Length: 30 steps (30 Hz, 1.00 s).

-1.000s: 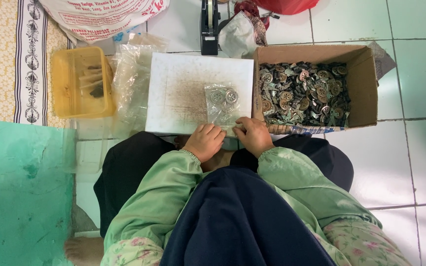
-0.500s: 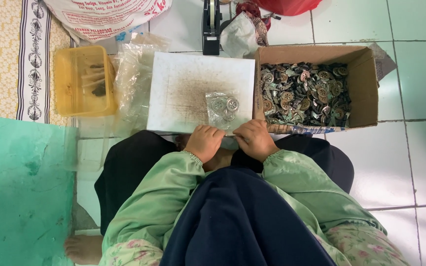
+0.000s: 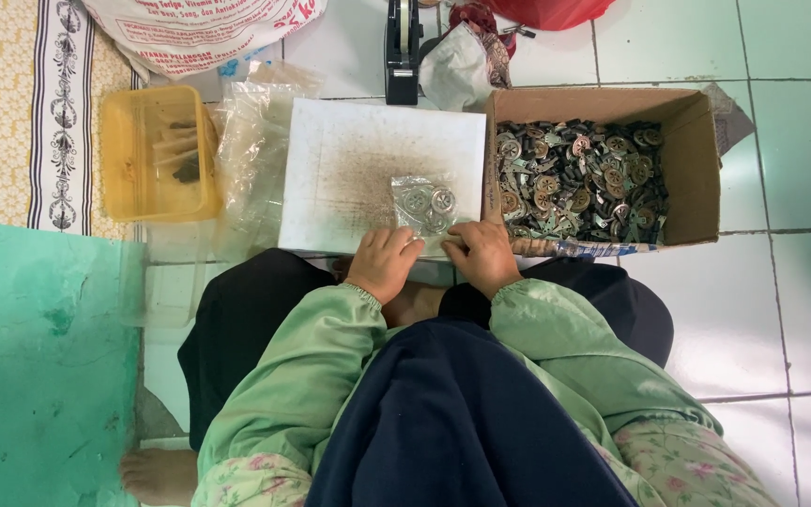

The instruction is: Packaging small metal pins or badges into individual plastic bags from a larger box.

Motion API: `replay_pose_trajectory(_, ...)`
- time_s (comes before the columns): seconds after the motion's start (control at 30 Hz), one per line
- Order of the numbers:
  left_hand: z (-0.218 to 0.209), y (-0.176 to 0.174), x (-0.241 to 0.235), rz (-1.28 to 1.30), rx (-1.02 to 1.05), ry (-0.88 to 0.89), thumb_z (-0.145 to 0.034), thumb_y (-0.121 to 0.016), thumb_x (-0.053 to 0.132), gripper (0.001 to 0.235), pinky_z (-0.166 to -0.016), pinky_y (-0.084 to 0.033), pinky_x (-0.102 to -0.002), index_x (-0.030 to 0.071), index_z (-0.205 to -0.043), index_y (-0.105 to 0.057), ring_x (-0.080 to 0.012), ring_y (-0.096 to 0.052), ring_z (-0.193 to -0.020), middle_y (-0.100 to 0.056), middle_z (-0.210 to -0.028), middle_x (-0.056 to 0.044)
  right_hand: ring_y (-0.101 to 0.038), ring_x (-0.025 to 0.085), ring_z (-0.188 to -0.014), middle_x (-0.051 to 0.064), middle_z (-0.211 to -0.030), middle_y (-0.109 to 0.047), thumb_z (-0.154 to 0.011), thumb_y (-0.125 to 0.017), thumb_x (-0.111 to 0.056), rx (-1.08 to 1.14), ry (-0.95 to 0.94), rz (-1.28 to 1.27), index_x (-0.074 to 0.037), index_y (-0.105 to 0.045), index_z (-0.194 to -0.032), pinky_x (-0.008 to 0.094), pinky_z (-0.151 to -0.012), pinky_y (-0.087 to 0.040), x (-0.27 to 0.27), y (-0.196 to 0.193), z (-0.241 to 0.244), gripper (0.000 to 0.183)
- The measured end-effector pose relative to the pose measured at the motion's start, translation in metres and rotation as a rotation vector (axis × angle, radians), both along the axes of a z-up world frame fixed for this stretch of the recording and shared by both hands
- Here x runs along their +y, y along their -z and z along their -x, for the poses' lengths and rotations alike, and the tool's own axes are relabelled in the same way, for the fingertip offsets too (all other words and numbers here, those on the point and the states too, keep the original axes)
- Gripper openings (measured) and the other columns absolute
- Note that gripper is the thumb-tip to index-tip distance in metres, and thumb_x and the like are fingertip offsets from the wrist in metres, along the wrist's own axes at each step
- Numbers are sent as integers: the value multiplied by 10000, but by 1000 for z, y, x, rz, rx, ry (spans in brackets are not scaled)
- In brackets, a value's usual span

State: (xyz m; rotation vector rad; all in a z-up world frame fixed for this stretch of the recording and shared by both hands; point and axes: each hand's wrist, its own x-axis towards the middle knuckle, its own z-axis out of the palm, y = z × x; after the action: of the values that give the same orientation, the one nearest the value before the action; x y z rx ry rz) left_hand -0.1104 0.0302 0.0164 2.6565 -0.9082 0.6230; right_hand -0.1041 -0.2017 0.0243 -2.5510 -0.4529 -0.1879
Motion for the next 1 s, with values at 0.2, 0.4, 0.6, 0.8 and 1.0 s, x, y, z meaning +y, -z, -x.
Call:
replay_pose_trajectory(0.2,-5,9,-1,-7,20,91,-886,-684,288,181,-781,-454,-404,166,-1008,-629,-245,-563,-923,-550,-974,-24,-610,276,-998,3,-1056,-584,-819,-820,-383,-158,-13,104,-242,-670,-1093,434,-834,-480,-3,1,-4,343)
replay_pose_trajectory(0.4,-6,1,5,48,119,70,-949,-636,298,125,-805,-468,-388,174,-941,-641,-223,-573,-960,-551,-951,10,-598,271,-1073,8,-1087,-609,-892,-760,-386,-219,-242,149,-230,-693,-1044,414,-893,-431,0,-7,1,228)
replay_pose_trajectory(0.6,-4,8,1,61,78,51,-975,-603,284,105,-811,-461,-389,185,-968,-637,-229,-582,-996,-581,-1010,-5,-606,284,-1022,22,-1018,-626,-852,-788,-305,-276,-324,128,-211,-708,-1003,429,-862,-431,-6,-17,-1,195)
replay_pose_trajectory(0.8,-2,11,0,88,124,30,-985,-600,261,103,-818,-504,-399,163,-1002,-626,-249,-649,-902,-616,-886,-33,-622,274,-1036,16,-1044,-671,-870,-785,-239,-198,-281,-3,-180,-738,-985,409,-895,-459,-8,-7,1,138)
replay_pose_trajectory(1.0,-6,16,1,158,290,-94,-1015,-589,329,203,-832,-532,-420,188,-1152,-638,-244,-692,-905,-681,-933,-34,-686,321,-937,79,-910,-734,-869,-776,-137,-65,-138,-183,-140,-776,-1025,417,-896,-507,-1,-1,-7,156)
